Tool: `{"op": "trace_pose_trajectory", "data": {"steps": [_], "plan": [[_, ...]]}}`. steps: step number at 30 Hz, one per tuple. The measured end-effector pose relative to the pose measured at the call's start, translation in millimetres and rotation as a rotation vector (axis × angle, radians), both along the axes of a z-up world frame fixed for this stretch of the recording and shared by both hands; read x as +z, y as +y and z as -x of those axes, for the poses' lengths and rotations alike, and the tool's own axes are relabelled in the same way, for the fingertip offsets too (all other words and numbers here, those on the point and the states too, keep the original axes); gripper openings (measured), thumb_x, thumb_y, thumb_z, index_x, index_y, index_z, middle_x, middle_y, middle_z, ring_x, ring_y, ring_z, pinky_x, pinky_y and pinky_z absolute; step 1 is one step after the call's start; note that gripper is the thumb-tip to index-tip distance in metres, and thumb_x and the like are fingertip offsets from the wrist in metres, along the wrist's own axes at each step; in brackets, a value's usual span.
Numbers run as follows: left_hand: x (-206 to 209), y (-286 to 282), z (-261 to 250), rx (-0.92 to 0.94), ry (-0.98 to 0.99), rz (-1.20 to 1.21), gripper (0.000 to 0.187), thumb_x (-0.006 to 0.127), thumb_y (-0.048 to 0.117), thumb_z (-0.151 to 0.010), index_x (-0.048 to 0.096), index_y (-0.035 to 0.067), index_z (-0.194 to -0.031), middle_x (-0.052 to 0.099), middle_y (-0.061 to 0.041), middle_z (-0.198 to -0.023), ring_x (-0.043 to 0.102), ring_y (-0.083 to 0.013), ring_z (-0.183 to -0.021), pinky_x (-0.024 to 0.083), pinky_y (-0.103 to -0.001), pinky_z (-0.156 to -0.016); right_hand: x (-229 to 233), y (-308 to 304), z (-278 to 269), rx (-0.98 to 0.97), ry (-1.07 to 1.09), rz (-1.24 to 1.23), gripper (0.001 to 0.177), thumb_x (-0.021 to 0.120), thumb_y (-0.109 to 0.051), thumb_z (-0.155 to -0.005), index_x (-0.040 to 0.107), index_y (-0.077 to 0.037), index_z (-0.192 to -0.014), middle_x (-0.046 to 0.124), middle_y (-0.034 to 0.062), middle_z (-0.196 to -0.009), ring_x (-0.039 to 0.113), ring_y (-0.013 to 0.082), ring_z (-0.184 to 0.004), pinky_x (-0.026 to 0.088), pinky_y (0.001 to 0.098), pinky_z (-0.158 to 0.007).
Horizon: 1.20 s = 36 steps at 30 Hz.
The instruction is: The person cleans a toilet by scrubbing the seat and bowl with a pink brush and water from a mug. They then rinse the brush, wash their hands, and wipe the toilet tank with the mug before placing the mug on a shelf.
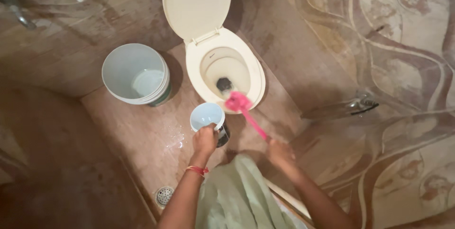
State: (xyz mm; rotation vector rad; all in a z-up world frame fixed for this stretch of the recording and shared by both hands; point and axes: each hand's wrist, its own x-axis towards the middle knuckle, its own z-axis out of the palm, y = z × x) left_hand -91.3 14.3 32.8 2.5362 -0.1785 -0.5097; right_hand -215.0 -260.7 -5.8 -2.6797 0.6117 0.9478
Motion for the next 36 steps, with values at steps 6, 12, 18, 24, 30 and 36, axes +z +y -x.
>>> {"op": "trace_pose_trajectory", "data": {"steps": [6, 12, 18, 24, 30, 36], "plan": [[-8.5, 10.7, 14.4, -0.088, 0.015, -0.001, 0.020, 0.067, 0.021, -0.090, 0.074, 0.014, -0.107, 0.074, -0.018, -0.094, 0.071, -0.0382, -0.093, 0.055, -0.051, -0.081, 19.3, -16.0, -29.7, -0.318, -0.021, 0.072, 0.033, 0.056, -0.022, -0.095, 0.075, -0.006, -0.118, 0.069, 0.0236, -0.127, 0.065, 0.0419, -0.121, 0.053, 0.0518, -0.102], [-6.5, 26.4, 21.5, -0.099, 0.035, 0.014, 0.022, 0.067, 0.019, -0.088, 0.073, 0.013, -0.107, 0.074, -0.019, -0.094, 0.071, -0.0389, -0.093, 0.055, -0.052, -0.082, -15.5, 4.1, -18.0, -0.588, -0.133, 0.025, 0.036, 0.056, -0.029, -0.096, 0.071, -0.016, -0.126, 0.067, 0.0238, -0.128, 0.063, 0.0448, -0.122, 0.050, 0.0547, -0.103], [-0.1, 34.8, 14.3, -0.078, 0.014, 0.032, 0.020, 0.067, 0.020, -0.090, 0.074, 0.013, -0.107, 0.074, -0.019, -0.095, 0.071, -0.0398, -0.093, 0.055, -0.052, -0.082, -71.4, -20.1, -18.0, -0.677, -0.274, -0.017, 0.029, 0.059, -0.020, -0.090, 0.075, -0.001, -0.106, 0.072, 0.0254, -0.098, 0.070, 0.0403, -0.089, 0.056, 0.0518, -0.078], [9.1, 42.8, 7.3, -0.001, -0.006, 0.070, 0.021, 0.068, 0.020, -0.088, 0.074, 0.013, -0.107, 0.074, -0.019, -0.094, 0.070, -0.0403, -0.091, 0.054, -0.052, -0.080, -79.6, 6.6, 16.4, -0.922, -0.504, -0.441, 0.032, 0.054, -0.002, -0.080, 0.065, -0.008, -0.109, 0.061, 0.0193, -0.062, 0.058, 0.0310, -0.044, 0.045, 0.0473, -0.037], [3.5, 38.6, 2.7, -0.052, 0.023, 0.004, 0.019, 0.067, 0.022, -0.091, 0.074, 0.014, -0.107, 0.074, -0.018, -0.095, 0.070, -0.0387, -0.095, 0.055, -0.051, -0.083, -76.1, 12.4, -5.3, -0.886, -0.369, -0.303, 0.031, 0.052, -0.001, -0.082, 0.067, -0.006, -0.108, 0.067, 0.0221, -0.065, 0.064, 0.0348, -0.046, 0.050, 0.0503, -0.040], [-2.5, 33.1, 10.2, -0.051, 0.047, 0.008, 0.024, 0.067, 0.023, -0.089, 0.074, 0.017, -0.111, 0.074, -0.017, -0.096, 0.071, -0.0380, -0.094, 0.055, -0.051, -0.082, -83.5, -26.9, -67.5, -0.484, -0.353, -0.089, 0.025, 0.057, -0.009, -0.086, 0.075, -0.001, -0.102, 0.075, 0.0258, -0.083, 0.076, 0.0373, -0.070, 0.061, 0.0477, -0.065]]}}
